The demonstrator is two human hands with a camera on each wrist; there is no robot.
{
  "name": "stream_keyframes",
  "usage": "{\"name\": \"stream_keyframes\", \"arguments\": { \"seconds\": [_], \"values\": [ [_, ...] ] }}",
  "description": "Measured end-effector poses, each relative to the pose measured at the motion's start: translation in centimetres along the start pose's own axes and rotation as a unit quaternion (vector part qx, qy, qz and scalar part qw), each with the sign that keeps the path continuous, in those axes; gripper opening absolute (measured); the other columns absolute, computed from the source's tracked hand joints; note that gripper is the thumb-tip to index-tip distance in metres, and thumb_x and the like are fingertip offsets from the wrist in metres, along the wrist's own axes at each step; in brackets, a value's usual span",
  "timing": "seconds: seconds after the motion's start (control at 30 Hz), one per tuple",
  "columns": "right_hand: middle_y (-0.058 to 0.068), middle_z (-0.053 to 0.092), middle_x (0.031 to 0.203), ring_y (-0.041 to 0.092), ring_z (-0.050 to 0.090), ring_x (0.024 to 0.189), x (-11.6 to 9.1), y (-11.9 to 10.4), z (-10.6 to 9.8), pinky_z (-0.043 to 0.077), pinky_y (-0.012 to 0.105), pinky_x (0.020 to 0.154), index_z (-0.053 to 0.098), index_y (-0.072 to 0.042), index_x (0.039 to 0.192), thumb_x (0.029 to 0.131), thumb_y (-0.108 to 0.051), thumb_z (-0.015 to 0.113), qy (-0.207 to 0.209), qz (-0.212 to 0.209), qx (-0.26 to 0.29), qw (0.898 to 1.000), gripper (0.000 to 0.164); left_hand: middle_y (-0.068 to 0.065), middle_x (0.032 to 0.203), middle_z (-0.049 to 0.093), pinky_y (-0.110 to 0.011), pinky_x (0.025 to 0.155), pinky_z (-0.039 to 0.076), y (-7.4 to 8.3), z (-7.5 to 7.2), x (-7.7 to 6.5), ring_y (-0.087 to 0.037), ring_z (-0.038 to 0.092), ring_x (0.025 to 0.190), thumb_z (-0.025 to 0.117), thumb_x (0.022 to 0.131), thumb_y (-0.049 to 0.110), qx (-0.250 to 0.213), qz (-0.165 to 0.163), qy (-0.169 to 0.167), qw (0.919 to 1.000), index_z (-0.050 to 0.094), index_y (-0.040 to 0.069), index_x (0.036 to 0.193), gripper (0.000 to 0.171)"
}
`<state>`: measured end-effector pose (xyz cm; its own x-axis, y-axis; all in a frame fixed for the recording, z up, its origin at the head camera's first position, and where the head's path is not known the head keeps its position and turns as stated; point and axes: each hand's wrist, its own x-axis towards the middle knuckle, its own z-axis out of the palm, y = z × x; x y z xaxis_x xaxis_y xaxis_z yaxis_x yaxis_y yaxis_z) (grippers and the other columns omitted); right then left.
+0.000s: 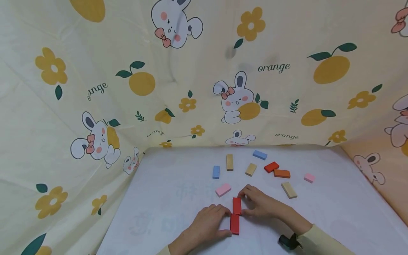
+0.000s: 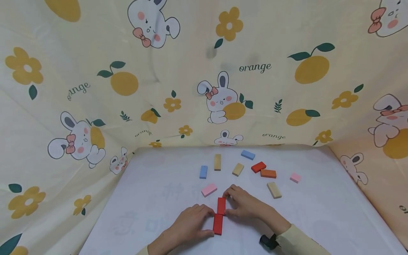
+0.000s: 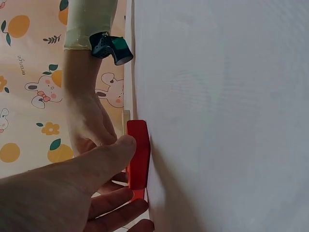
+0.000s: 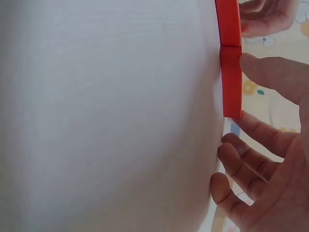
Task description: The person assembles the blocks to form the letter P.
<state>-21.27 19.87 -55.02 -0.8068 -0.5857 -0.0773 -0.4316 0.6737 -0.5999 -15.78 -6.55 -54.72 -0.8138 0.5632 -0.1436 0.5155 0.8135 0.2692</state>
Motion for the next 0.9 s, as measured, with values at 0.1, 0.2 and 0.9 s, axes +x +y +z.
{"name": "stream_keyframes", "arguments": {
  "seconds": [0.1,0.2,0.9],
  "values": [
    [-0.004,0.057,0.127,0.020,0.056,0.115,0.11,-0.03,0.17,0.057,0.045,0.099,0.064,-0.019,0.130,0.089,-0.038,0.088,0.001,-0.003,0.001,1.000,0.051,0.014,0.126,0.067,-0.034,0.099,0.053,0.05,0.01,0.01,-0.005,0.058,0.104,0.087,0.087,0.055,0.001,0.000,-0.001,1.0000,0.065,0.028,0.138,0.061],
    [-0.005,0.056,0.127,0.019,0.055,0.115,0.21,-0.14,0.30,0.056,0.045,0.099,0.064,-0.019,0.130,0.089,-0.039,0.088,-0.001,-0.002,0.001,1.000,0.052,0.014,0.126,0.067,-0.034,0.099,0.053,0.14,-0.01,-0.06,-0.005,0.057,0.104,0.087,0.087,0.055,0.001,0.001,-0.002,1.0000,0.065,0.028,0.138,0.062],
    [-0.003,0.057,0.129,0.019,0.056,0.115,0.29,-0.90,0.46,0.057,0.045,0.099,0.064,-0.018,0.130,0.088,-0.037,0.088,0.000,-0.009,-0.017,1.000,0.052,0.014,0.127,0.066,-0.032,0.098,0.053,0.19,0.20,-0.51,-0.006,0.056,0.104,0.084,0.087,0.061,0.025,0.017,0.013,0.9995,0.065,0.028,0.136,0.062]
  ]
}}
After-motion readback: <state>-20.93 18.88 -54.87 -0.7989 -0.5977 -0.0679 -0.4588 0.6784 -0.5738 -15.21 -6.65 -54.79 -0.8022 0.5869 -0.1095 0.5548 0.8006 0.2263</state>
